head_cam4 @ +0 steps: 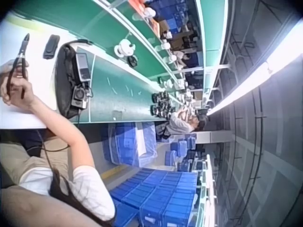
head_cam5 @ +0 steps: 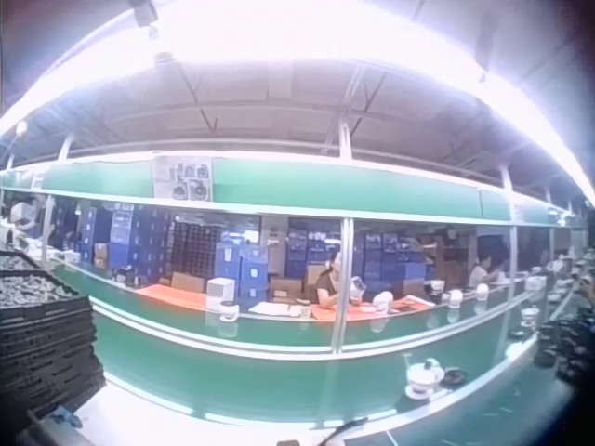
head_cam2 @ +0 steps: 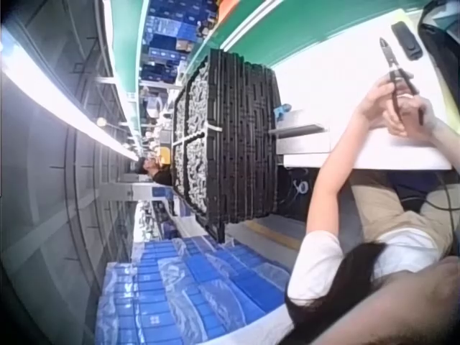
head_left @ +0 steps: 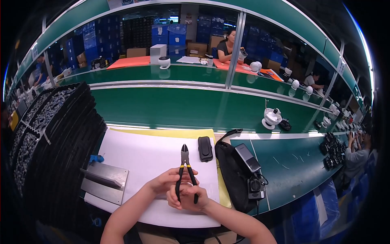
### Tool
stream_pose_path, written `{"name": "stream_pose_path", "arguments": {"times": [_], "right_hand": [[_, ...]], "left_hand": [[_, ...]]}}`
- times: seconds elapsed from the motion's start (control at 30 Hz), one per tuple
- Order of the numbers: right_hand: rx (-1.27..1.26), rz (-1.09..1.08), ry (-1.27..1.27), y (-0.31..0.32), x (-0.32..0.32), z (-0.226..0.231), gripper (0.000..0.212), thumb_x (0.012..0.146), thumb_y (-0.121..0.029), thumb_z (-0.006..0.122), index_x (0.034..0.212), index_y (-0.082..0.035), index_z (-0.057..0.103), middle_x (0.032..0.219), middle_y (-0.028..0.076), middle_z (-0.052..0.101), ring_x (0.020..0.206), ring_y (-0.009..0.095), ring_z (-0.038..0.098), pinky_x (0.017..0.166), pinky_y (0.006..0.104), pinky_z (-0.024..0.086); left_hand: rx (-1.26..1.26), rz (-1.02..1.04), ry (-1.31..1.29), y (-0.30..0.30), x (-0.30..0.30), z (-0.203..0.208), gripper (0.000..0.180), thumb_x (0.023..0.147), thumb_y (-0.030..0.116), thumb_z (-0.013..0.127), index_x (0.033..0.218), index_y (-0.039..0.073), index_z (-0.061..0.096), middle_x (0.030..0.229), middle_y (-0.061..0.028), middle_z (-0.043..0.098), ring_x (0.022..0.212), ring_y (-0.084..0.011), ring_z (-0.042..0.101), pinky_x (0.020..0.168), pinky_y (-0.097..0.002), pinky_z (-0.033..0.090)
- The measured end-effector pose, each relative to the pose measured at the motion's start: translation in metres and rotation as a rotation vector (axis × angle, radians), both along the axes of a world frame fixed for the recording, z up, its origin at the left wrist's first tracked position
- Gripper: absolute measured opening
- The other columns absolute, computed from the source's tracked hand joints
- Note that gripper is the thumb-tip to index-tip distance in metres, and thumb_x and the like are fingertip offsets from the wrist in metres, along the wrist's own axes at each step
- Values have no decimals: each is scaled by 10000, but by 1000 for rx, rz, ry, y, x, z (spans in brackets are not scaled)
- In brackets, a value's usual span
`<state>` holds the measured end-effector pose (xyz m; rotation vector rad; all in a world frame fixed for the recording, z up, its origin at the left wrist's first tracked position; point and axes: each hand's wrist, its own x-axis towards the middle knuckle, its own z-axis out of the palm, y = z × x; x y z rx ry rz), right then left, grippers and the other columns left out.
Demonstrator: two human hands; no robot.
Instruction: Trimming excess wire leads from electronic components using pliers at an assembly line workstation.
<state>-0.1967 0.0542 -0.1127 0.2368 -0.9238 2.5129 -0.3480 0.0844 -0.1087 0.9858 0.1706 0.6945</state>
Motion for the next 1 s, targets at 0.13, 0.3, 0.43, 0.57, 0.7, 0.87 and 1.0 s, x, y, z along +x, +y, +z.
{"name": "stream_pose_path", "arguments": {"times": [0.13, 0.3, 0.43, 0.57, 0.7, 0.87, 1.0], "right_hand": [[-73, -14, -51, 1, 3, 12, 598, 752, -423, 506, 1132, 36, 456, 910, 130, 517, 843, 206, 503, 736, 273, 370], [-107, -12, -54, 0, 1, 18, 684, 744, -436, 530, 1227, 33, 409, 1015, 132, 520, 942, 223, 514, 821, 306, 380], [-60, -75, -145, 6, 7, -1, 497, 785, -381, 512, 1067, 27, 493, 877, 112, 553, 829, 209, 546, 753, 309, 420], [-92, -129, -131, 8, 6, -9, 323, 832, -273, 469, 970, 15, 513, 837, 104, 552, 720, 208, 551, 645, 301, 435], [-93, -102, -118, 5, 5, -6, 381, 820, -315, 481, 1002, 18, 512, 907, 110, 547, 770, 215, 547, 693, 307, 427], [-57, 24, -57, 4, 0, 7, 686, 759, -448, 522, 1240, 30, 416, 1087, 132, 525, 978, 217, 506, 828, 313, 368], [-92, 28, -75, -1, -1, 12, 752, 739, -474, 540, 1276, 31, 386, 1120, 143, 516, 1011, 215, 496, 833, 304, 364]], "left_hand": [[-70, 30, 13, 0, 1, -3, 755, 794, 468, 566, 1311, -29, 329, 1178, -234, 500, 1146, -291, 476, 1008, -401, 345], [-75, -2, -23, 1, 3, -2, 796, 800, 536, 519, 1336, -13, 307, 1243, -225, 463, 1185, -287, 454, 1016, -396, 346], [-89, -22, -71, 3, 4, -5, 693, 812, 456, 573, 1293, 11, 350, 1215, -269, 464, 1180, -348, 452, 999, -455, 364], [-71, -13, -132, 8, 1, -19, 634, 815, 380, 621, 1274, 23, 369, 1214, -257, 472, 1168, -342, 466, 985, -458, 382], [-54, 5, -105, 5, -1, -18, 691, 790, 412, 644, 1281, 18, 361, 1211, -247, 477, 1166, -332, 469, 985, -444, 387], [-79, -19, -80, 0, 0, -11, 869, 754, 551, 613, 1338, -2, 285, 1258, -242, 434, 1214, -319, 419, 1027, -434, 325], [-85, -30, -98, 0, 1, -11, 894, 748, 571, 598, 1349, -4, 271, 1267, -246, 422, 1217, -314, 410, 1036, -440, 301]]}}
